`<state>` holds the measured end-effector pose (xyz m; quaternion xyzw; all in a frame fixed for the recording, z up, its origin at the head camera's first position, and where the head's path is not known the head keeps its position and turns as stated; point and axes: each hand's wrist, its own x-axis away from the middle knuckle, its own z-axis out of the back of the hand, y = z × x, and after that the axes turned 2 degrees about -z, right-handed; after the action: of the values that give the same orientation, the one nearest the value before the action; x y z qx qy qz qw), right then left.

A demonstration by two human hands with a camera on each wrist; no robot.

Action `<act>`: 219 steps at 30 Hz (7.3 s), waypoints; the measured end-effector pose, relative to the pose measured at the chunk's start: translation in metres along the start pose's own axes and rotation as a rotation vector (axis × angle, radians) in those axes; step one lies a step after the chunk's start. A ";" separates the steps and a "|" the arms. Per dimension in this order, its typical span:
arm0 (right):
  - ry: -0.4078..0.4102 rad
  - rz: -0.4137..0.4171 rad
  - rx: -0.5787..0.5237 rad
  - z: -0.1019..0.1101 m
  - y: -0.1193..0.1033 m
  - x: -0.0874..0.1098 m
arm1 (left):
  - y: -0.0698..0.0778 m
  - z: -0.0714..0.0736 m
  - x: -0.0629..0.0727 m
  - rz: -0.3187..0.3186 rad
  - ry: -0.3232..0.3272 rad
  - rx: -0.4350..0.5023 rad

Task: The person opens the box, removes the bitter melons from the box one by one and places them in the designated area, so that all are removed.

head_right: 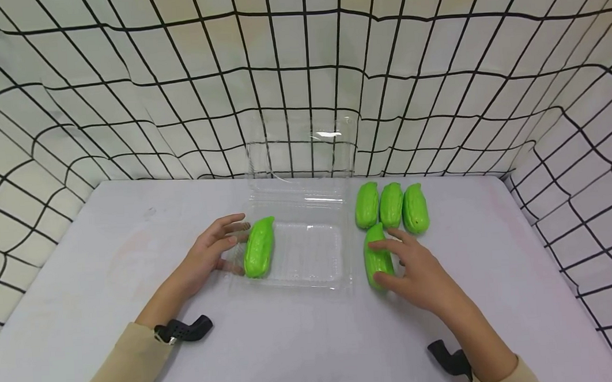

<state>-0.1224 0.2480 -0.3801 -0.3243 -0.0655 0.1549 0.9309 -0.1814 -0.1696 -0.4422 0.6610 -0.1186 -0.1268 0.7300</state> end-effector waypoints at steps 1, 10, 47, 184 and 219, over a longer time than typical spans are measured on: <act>0.005 0.001 0.004 0.001 -0.002 -0.001 | 0.000 0.000 0.000 0.003 -0.001 0.003; 0.126 0.072 0.019 0.009 -0.025 -0.009 | 0.002 -0.001 0.000 0.005 0.000 -0.008; -0.037 0.192 -0.322 -0.088 -0.123 -0.077 | 0.000 0.002 0.001 0.009 -0.004 -0.013; 0.148 0.115 -0.105 -0.023 -0.070 -0.026 | 0.000 0.000 0.000 0.006 0.005 -0.002; 0.232 0.046 -0.052 0.001 -0.035 0.016 | 0.000 0.002 0.000 0.016 0.009 0.010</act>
<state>-0.0993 0.2283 -0.3571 -0.3654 0.0464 0.1358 0.9197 -0.1822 -0.1710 -0.4421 0.6642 -0.1213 -0.1174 0.7282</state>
